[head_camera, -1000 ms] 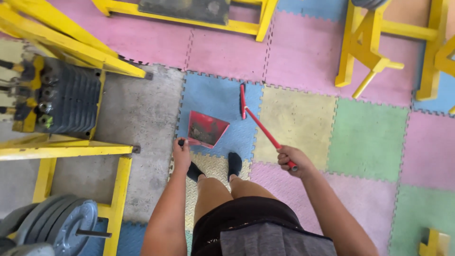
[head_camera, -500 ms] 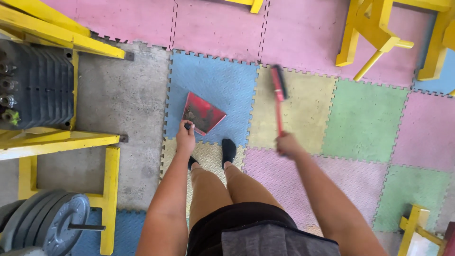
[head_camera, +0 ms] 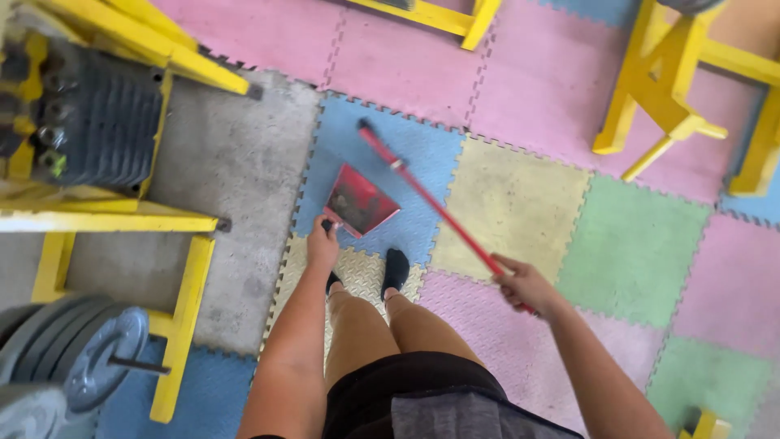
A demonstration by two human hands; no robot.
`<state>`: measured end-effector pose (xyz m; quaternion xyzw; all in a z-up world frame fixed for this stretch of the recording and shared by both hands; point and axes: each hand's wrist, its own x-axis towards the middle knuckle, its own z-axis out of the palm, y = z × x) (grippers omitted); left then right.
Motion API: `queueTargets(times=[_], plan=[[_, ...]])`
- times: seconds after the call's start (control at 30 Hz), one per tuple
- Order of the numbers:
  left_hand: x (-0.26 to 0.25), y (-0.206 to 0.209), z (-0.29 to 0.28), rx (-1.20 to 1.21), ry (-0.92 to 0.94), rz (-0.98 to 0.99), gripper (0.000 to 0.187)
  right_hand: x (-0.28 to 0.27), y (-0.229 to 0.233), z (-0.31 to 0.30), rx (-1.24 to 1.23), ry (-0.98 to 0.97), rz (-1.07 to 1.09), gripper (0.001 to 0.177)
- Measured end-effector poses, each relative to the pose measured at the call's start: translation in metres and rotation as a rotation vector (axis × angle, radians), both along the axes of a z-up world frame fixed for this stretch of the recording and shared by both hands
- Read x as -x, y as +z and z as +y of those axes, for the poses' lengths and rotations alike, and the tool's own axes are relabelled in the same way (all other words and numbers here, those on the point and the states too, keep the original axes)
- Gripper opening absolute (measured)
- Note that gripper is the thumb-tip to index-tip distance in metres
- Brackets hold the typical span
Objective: Sweeping the gym floor using a handheld broom and a dustpan around exercise machines.
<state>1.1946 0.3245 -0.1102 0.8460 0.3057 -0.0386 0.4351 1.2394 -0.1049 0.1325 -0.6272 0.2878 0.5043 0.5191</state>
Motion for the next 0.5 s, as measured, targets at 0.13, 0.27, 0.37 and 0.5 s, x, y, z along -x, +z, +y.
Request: queueTargets(times=[0.13, 0.27, 0.37, 0.5], plan=[[0.020, 0.021, 0.001, 0.052, 0.068, -0.014, 0.019, -0.059, -0.032, 0.010, 0.222, 0.157, -0.172, 0.067], [0.031, 0.019, -0.008, 0.113, 0.085, -0.125, 0.018, -0.071, -0.106, 0.044, 0.212, 0.089, -0.214, 0.059], [0.023, 0.019, -0.014, 0.153, 0.099, -0.142, 0.016, -0.011, -0.121, 0.092, 0.211, 0.326, -0.208, 0.054], [0.011, 0.026, -0.022, 0.256, 0.158, -0.032, 0.019, 0.049, -0.050, 0.145, 0.009, 0.274, 0.048, 0.068]])
